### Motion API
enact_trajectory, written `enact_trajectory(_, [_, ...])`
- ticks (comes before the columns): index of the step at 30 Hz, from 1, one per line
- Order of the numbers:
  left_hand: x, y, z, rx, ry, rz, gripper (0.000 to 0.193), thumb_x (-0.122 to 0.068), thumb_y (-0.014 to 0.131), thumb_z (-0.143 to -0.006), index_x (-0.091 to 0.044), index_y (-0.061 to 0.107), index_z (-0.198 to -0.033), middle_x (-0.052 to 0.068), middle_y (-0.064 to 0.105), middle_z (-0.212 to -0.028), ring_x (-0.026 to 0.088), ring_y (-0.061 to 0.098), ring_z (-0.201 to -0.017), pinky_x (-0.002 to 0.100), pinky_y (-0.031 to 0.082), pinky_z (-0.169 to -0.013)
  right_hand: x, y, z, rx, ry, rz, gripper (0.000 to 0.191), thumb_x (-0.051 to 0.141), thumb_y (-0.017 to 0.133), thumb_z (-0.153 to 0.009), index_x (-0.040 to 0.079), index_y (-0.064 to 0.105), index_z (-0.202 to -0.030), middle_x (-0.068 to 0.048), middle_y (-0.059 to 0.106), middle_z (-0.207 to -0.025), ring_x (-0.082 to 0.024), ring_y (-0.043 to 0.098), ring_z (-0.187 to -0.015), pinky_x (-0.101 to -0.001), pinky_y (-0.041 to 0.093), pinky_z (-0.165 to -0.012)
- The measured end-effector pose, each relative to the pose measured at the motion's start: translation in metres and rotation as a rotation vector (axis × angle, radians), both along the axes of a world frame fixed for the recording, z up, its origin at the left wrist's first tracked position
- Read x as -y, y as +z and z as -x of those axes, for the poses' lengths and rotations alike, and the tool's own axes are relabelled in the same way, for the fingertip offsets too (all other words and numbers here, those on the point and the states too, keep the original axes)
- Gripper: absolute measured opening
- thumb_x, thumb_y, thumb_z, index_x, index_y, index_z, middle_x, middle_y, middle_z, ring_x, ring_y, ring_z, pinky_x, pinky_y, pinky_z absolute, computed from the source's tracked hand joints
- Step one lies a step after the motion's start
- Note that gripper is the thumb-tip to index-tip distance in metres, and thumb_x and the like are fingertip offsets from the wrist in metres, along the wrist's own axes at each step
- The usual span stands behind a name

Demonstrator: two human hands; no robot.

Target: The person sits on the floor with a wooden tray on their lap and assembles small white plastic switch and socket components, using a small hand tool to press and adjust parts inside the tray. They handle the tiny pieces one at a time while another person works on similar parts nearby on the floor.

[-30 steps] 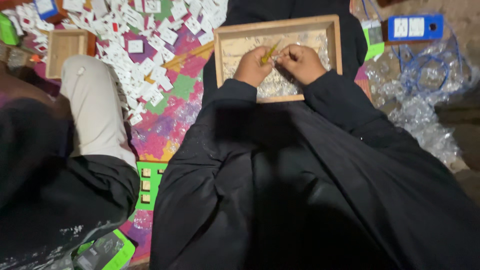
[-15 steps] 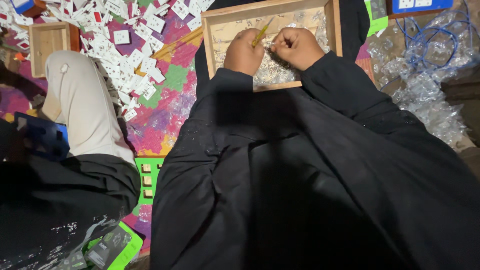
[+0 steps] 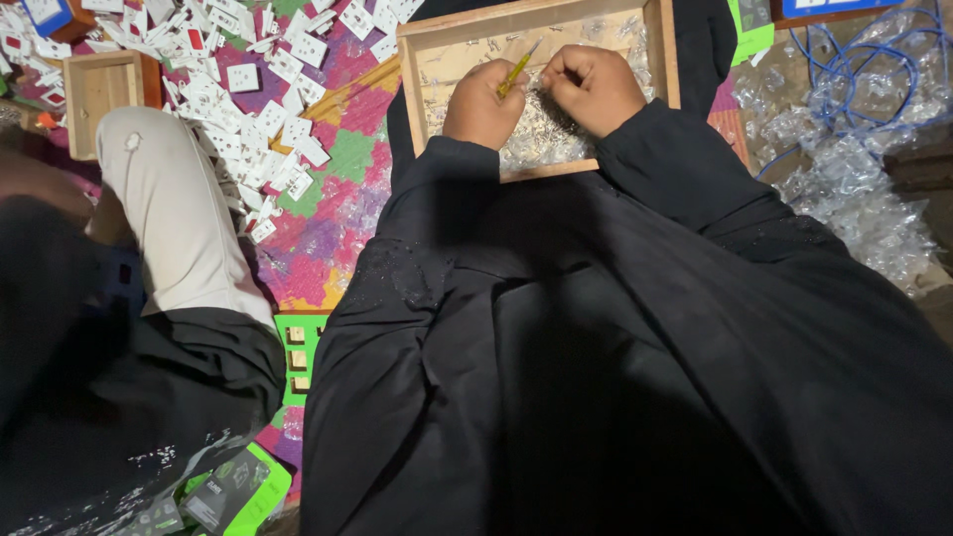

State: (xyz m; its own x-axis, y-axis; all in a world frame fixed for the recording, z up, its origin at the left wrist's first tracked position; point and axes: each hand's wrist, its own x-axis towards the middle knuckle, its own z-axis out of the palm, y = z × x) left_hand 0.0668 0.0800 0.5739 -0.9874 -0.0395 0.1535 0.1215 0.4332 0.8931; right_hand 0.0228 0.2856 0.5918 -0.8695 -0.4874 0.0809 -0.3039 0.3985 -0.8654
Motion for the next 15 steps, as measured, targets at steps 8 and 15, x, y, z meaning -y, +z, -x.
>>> enact_trajectory(8, [0.000, -0.004, 0.002, -0.013, -0.069, -0.019, 0.014, -0.010, 0.071, -0.094, -0.007, 0.073, -0.108, 0.013, 0.075, -0.100, 0.025, 0.075, -0.090, 0.034, 0.057, -0.080, 0.000, -0.002, -0.001, -0.025, 0.091, 0.050, 0.006, 0.004, 0.064, -0.104, -0.001, 0.067, -0.101, -0.007, 0.070, -0.090, -0.011, 0.062, -0.080, -0.0264, 0.050, -0.073])
enact_trajectory(15, [0.098, 0.020, -0.011, -0.121, 0.419, 0.415, 0.009, -0.010, 0.074, -0.090, -0.005, 0.070, -0.096, 0.017, 0.072, -0.093, 0.037, 0.070, -0.086, 0.047, 0.055, -0.075, -0.005, -0.014, 0.008, -0.021, -0.065, 0.213, 0.013, 0.001, 0.058, -0.112, 0.001, 0.063, -0.123, -0.003, 0.072, -0.106, -0.005, 0.066, -0.093, -0.0227, 0.053, -0.082])
